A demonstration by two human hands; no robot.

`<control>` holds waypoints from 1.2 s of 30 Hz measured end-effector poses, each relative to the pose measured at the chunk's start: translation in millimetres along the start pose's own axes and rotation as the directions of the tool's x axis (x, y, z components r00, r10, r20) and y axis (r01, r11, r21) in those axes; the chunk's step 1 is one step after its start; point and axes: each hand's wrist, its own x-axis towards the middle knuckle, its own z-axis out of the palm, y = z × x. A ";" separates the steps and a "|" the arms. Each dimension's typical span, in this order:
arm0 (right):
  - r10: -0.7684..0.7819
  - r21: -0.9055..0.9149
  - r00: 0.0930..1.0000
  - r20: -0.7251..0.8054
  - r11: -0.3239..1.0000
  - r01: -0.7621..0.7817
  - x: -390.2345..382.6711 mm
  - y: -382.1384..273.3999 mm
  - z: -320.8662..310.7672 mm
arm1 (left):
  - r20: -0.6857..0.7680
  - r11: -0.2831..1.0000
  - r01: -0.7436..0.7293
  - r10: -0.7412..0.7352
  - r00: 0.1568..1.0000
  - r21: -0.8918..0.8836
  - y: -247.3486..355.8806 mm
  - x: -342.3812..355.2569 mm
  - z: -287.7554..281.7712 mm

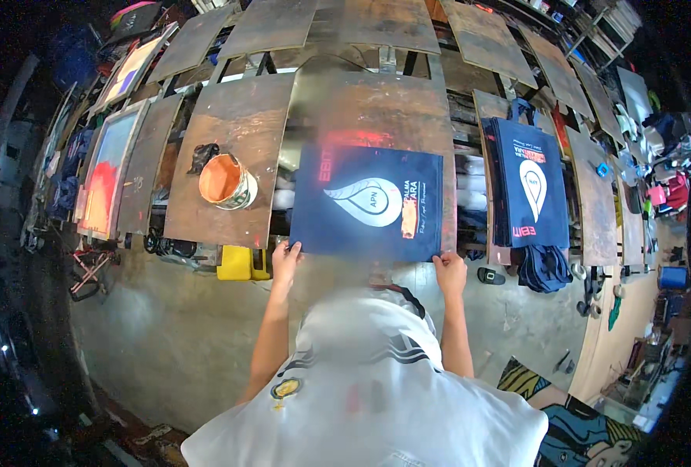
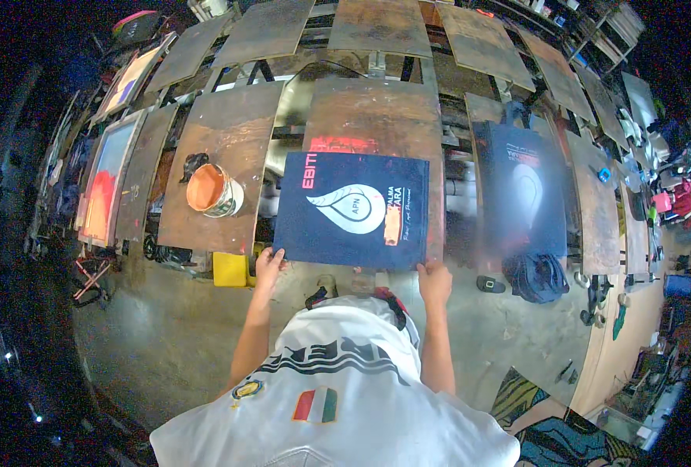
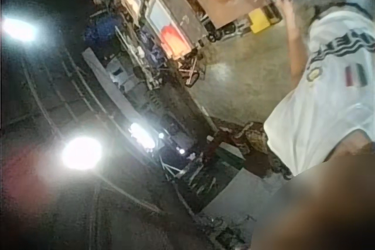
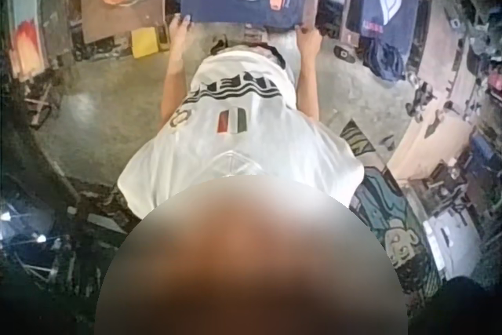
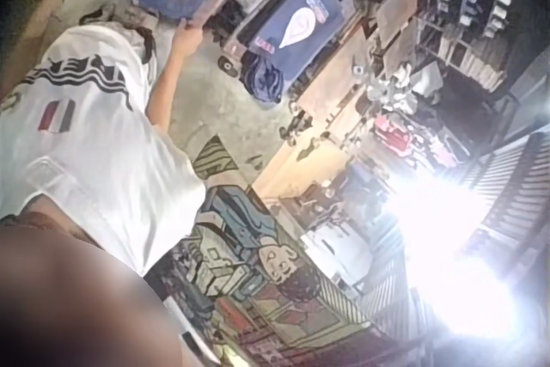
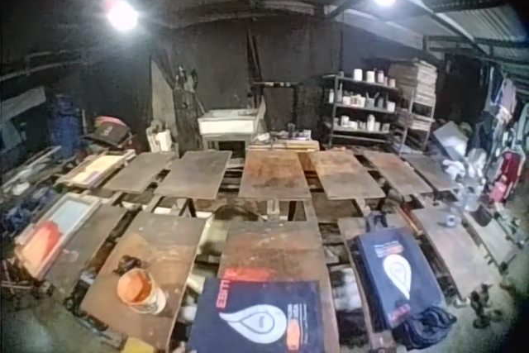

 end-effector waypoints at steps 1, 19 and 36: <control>0.003 0.003 1.000 0.001 1.000 -0.003 -0.5 -2.7 -1.5 | 0.002 1.000 0.002 -0.002 1.000 -0.014 0.4 -0.2 0.1; 0.038 -0.006 0.999 0.038 0.999 -0.038 0.1 -12.4 -8.7 | -0.023 1.000 0.005 -0.006 1.000 -0.010 11.4 -5.8 4.0; -0.046 -0.033 0.992 0.116 0.998 0.050 7.5 -14.9 -13.0 | -0.079 0.968 0.197 -0.211 0.974 -0.155 -6.3 3.4 3.6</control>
